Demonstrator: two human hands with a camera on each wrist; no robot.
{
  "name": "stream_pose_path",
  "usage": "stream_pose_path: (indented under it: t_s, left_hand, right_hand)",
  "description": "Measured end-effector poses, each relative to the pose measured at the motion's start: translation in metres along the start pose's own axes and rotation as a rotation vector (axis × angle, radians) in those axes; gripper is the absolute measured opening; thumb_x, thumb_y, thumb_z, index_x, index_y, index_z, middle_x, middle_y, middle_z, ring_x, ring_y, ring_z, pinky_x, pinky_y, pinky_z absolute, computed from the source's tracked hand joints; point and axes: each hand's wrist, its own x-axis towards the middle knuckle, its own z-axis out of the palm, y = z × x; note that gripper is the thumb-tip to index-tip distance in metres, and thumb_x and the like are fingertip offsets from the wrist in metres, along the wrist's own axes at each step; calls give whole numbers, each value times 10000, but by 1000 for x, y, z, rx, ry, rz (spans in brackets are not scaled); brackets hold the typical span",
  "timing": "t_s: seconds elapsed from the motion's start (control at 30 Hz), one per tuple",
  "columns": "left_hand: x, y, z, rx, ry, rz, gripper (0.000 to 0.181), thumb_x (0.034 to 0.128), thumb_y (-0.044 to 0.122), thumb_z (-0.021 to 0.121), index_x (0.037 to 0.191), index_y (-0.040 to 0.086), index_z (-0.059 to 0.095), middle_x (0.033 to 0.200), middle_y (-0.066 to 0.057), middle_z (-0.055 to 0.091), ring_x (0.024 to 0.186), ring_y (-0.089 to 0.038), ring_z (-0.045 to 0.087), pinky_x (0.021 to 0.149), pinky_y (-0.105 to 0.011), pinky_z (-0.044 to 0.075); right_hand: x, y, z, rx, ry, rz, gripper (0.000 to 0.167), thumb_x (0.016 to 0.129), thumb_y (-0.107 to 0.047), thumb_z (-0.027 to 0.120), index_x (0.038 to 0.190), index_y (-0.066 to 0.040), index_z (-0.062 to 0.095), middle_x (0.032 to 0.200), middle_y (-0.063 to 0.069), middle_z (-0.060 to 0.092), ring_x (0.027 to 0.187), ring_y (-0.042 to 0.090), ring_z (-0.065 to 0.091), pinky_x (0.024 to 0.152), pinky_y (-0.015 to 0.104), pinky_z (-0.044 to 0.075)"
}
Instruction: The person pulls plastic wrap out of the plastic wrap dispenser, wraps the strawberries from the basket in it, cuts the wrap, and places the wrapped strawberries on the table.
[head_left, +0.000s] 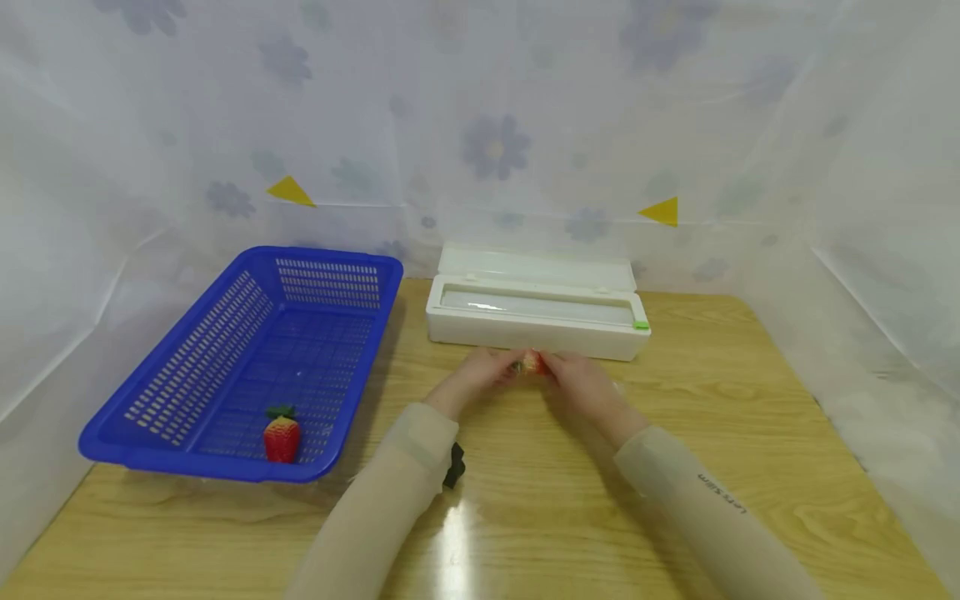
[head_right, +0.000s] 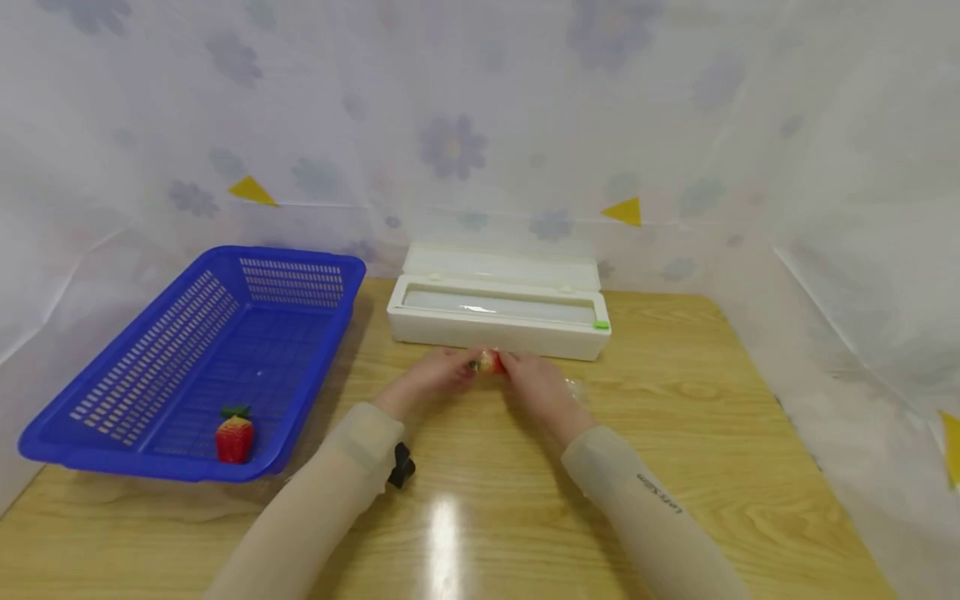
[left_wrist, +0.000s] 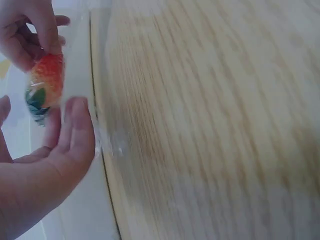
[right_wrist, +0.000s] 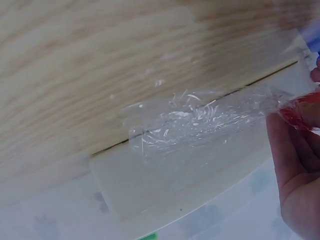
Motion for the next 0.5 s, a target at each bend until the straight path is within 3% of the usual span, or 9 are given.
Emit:
stream_pose_path:
  t_s: [0.13, 0.3, 0.4, 0.5]
  left_hand:
    - [4, 0, 1, -165, -9, -31, 411, 891, 351, 602, 990, -46, 644, 1032, -200, 671, 843, -206, 648, 800, -304, 543]
    - [6, -1, 1, -265, -58, -51, 397, 922, 276, 569, 1131, -60, 601, 1033, -172, 666, 1028, -316, 636, 903, -355, 519]
    - [7, 0, 1, -276, -91, -69, 390, 921, 286, 569, 1153, -26, 600, 971, -93, 656, 980, -293, 643, 864, -326, 530]
    - [8, -1, 1, -272, -112, -88, 371, 900, 301, 603, 1127, 7, 620, 911, -5, 606, 859, -188, 610, 830, -300, 526]
  right_hand:
    - [3, -1, -2, -41, 67, -57, 270, 815, -47, 689, 1073, 12, 641, 778, 103, 664, 688, 246, 639, 609, 356, 533]
    - [5, -2, -3, -69, 68, -70, 284, 812, -71, 698, 1080, 13, 655, 803, 96, 676, 698, 230, 645, 611, 334, 540]
    - [4, -2, -5, -78, 40, -58, 305, 806, -71, 698, 1096, 15, 655, 819, 93, 675, 715, 226, 642, 629, 333, 539]
    - [4, -2, -6, -75, 39, -71, 326, 794, -64, 708, 1106, 14, 654, 829, 88, 674, 721, 219, 642, 630, 326, 540]
